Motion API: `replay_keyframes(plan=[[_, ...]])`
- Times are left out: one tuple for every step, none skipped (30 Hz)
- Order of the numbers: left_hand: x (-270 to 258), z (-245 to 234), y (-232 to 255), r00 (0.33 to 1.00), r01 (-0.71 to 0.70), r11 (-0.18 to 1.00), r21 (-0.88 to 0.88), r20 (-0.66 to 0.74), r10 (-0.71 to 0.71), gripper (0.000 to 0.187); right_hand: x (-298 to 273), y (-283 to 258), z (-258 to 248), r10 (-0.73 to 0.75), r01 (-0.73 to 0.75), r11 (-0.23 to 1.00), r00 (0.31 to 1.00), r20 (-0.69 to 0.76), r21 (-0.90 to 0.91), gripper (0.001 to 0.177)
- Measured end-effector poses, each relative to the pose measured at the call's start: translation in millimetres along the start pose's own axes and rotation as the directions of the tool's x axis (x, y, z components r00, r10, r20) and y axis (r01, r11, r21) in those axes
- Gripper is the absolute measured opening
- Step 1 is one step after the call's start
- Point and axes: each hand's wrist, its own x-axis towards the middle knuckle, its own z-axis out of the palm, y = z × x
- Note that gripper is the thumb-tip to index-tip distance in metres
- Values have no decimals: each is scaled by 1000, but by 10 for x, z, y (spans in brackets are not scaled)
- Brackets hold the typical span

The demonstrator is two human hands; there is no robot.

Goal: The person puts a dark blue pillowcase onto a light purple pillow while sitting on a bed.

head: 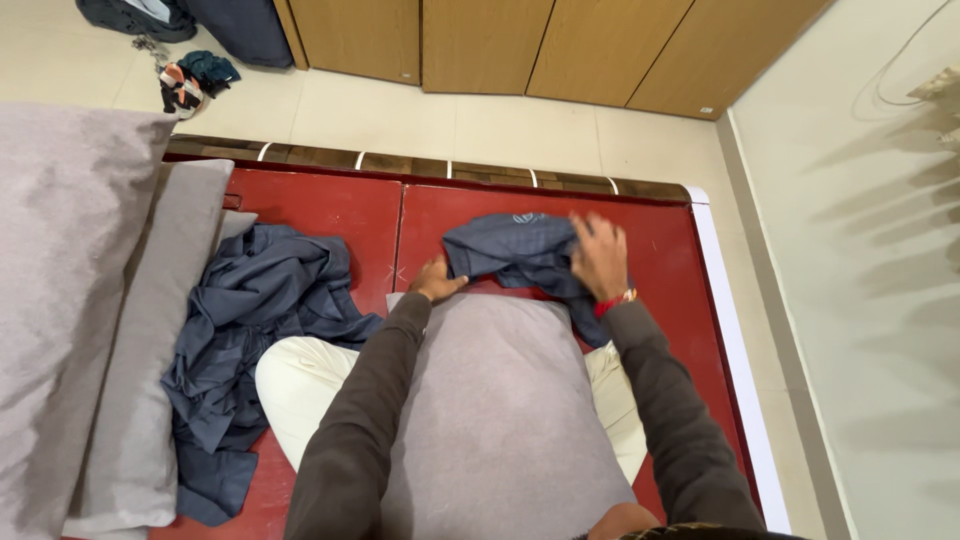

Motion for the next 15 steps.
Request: replay_keyframes(plan=[[-28,2,61,1000,1,1000,23,2,-1,85,-142,-8,74,62,-71,997,979,196,39,66],[-55,42,112,1000,4,999,45,8,-5,86,-274,19,159,123,-126,992,961,248,-5,74],[-55,98,159,1000,8,998,67,14,-9,88,-392,71,264,185,-177,983,937,295,-53,82],[-20,149,205,985,-78,993,85,-148,90,88,-491,120,400,246,-226,969,909,337,-98,90],[40,209,258,935,-159,980,118,-302,188,89,-587,206,530,299,-317,948,894,333,0,93],[121,250,309,849,-236,958,163,-445,285,89,-646,349,636,352,-403,910,875,333,95,96],[210,224,356,839,-295,934,200,-414,353,91,-652,489,747,402,-481,856,851,339,189,98],[298,203,404,827,-353,907,231,-375,418,94,-652,607,815,421,-517,831,826,375,205,97],[389,188,444,811,-411,874,258,-334,480,97,-621,706,862,438,-553,804,800,410,219,95],[469,186,463,836,-425,847,320,-221,503,81,-592,768,908,454,-589,774,772,445,234,93],[547,193,474,851,-444,813,378,-105,514,65,-592,820,942,478,-607,767,758,444,209,90],[635,185,483,859,-465,773,431,8,512,49,-576,876,973,500,-621,761,746,441,187,88],[711,180,503,837,-482,789,382,-65,543,36,-551,914,1001,521,-635,755,734,437,165,85],[748,165,506,815,-497,801,333,-139,563,23,-497,941,1031,530,-629,764,738,419,142,63],[766,121,517,790,-513,810,285,-214,575,12,-425,987,1051,538,-624,773,741,400,117,43]])
